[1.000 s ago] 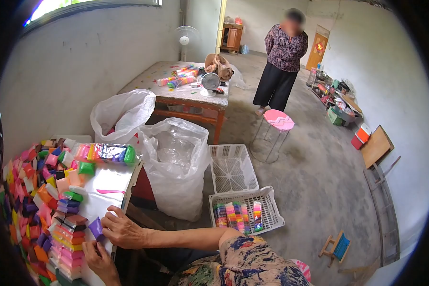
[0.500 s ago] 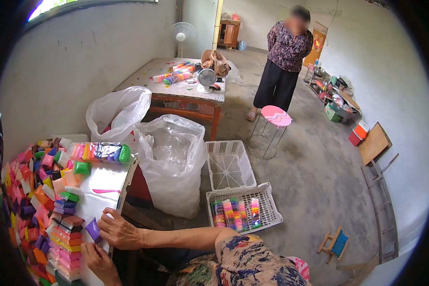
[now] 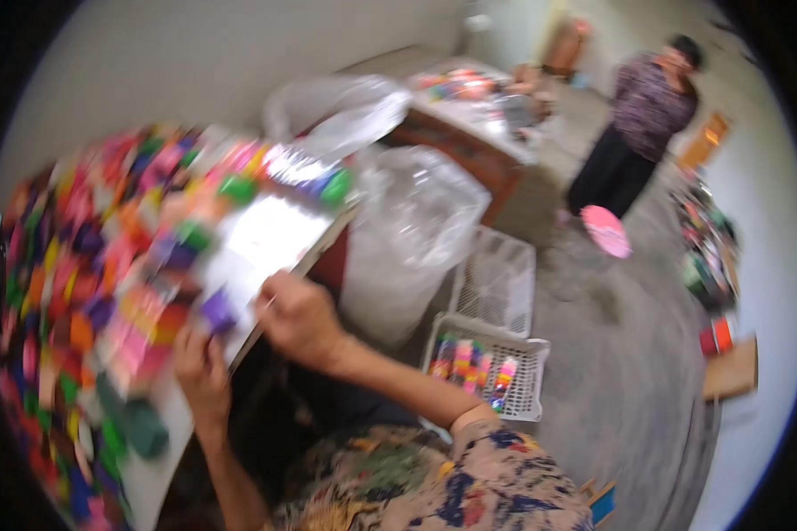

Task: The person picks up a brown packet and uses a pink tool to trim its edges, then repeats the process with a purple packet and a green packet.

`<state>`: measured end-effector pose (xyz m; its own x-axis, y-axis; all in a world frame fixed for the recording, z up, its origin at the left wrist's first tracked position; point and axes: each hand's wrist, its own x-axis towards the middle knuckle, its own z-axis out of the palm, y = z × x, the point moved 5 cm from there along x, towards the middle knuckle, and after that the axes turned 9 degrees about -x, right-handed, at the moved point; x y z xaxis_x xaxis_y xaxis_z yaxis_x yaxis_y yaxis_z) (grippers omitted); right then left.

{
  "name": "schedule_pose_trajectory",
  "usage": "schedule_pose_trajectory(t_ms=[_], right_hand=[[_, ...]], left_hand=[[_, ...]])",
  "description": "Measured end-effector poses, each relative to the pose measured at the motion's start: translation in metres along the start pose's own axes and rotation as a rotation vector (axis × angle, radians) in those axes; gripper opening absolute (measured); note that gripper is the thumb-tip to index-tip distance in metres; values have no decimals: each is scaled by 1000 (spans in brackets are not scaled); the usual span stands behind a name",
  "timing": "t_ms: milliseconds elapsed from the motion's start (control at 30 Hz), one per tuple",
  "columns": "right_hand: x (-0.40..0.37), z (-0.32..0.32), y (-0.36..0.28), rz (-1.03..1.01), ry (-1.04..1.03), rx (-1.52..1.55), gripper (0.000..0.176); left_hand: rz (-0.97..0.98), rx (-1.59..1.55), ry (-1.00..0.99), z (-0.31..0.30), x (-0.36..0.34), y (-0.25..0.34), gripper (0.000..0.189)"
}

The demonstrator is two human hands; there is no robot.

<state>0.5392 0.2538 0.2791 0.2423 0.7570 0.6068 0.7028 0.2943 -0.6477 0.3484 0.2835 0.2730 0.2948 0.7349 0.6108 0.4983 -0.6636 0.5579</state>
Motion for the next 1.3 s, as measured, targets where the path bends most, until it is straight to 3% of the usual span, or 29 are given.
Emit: schedule_pose_trajectory(t_ms=[100, 267, 367, 567, 900, 1100, 1300], right_hand=[[8, 14, 5, 240, -180, 107, 17], [23, 30, -3, 116, -163, -72, 25], [29, 40, -9, 104, -272, -139, 29], [28, 45, -15, 330, -401, 26, 38], [12, 40, -2, 525, -460, 646, 60], [23, 33, 1, 463, -495, 632, 50], [62, 42, -14, 14, -57, 53, 40]], left_hand=[[-74, -112, 5, -5, 5, 3, 6], [-81, -198, 47, -10, 5, 8, 8], [-117, -258, 53, -12, 5, 6, 6], [-238, -357, 23, -13, 3, 3, 5], [-131, -377, 32, -13, 4, 5, 10], [-127, -371, 27, -13, 5, 6, 13], [-184, -314, 26, -12, 4, 4, 13]])
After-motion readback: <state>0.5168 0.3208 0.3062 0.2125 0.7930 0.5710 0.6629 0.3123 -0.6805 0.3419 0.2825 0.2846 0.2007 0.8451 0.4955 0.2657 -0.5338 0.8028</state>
